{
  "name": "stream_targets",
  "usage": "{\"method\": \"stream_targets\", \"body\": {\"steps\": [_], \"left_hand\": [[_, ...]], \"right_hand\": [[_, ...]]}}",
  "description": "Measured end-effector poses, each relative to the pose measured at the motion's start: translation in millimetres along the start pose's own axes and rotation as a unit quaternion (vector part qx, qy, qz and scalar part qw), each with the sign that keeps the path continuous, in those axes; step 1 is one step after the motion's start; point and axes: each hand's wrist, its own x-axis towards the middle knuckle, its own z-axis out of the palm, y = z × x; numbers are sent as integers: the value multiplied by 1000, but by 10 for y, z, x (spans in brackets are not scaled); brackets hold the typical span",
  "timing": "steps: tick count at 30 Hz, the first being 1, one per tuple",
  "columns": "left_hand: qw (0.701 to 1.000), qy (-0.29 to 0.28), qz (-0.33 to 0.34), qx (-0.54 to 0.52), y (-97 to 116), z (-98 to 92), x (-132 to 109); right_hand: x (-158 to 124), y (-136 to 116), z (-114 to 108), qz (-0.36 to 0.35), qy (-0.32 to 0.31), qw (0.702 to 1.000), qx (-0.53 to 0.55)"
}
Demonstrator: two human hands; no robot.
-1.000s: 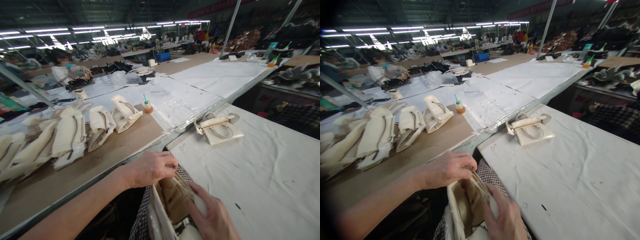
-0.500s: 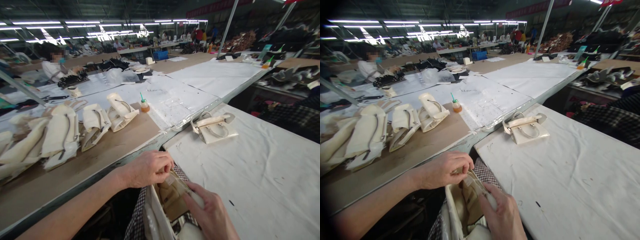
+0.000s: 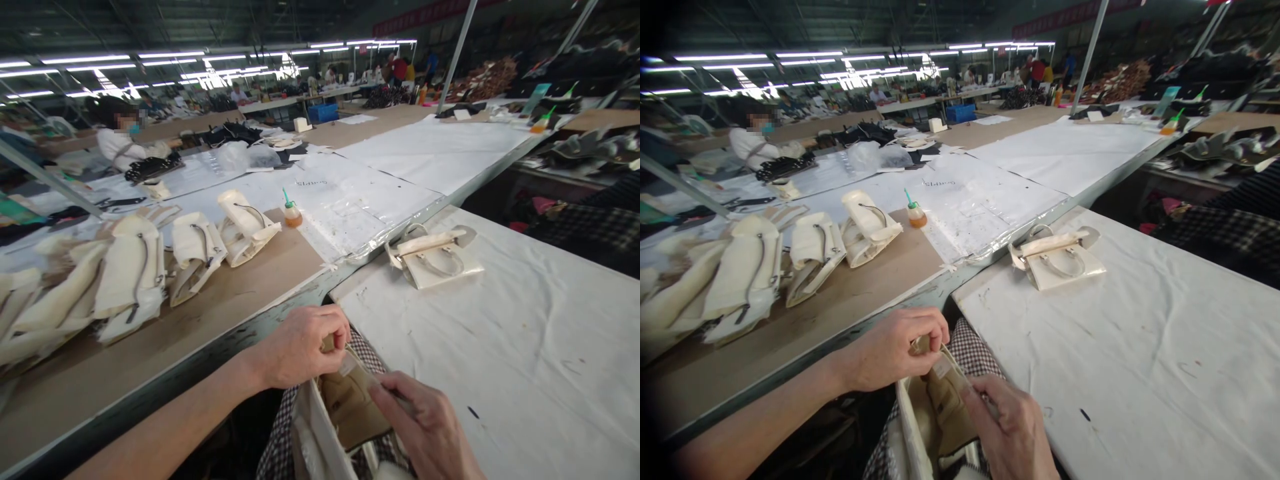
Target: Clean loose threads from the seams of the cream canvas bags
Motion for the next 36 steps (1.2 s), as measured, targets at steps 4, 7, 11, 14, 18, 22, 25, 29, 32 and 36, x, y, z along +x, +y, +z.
{"method": "stream_targets", "body": {"steps": [4, 7, 11, 14, 18, 22, 25, 29, 32, 36], "left_hand": [[1000, 2, 15, 24, 20, -11, -40], [998, -1, 30, 48, 22, -5, -65], [998, -7, 27, 62, 10, 15, -61], [997, -12, 5, 71, 16, 32, -32], [995, -24, -43, 86, 44, 63, 32], [992, -20, -86, 93, 54, 116, 106], [991, -10, -91, 93, 42, 148, 138], [992, -3, -93, 87, 27, 155, 130], [993, 5, -94, 77, 21, 147, 109], [995, 8, -82, 51, -10, 124, 83]], "right_hand": [[0, -39, -26, -30, -22, 999, -19], [13, -42, -49, -53, -46, 996, -57], [35, -54, -77, -68, -104, 989, -81], [44, -84, -105, -58, -134, 987, -72], [67, -89, -139, -30, -134, 986, -91], [118, -38, -179, -28, -123, 985, -115], [168, -18, -209, -39, -127, 981, -143], [260, -32, -201, -73, -124, 962, -234], [334, -30, -155, -73, -105, 952, -277], [382, 18, -96, -70, -84, 955, -277]]}}
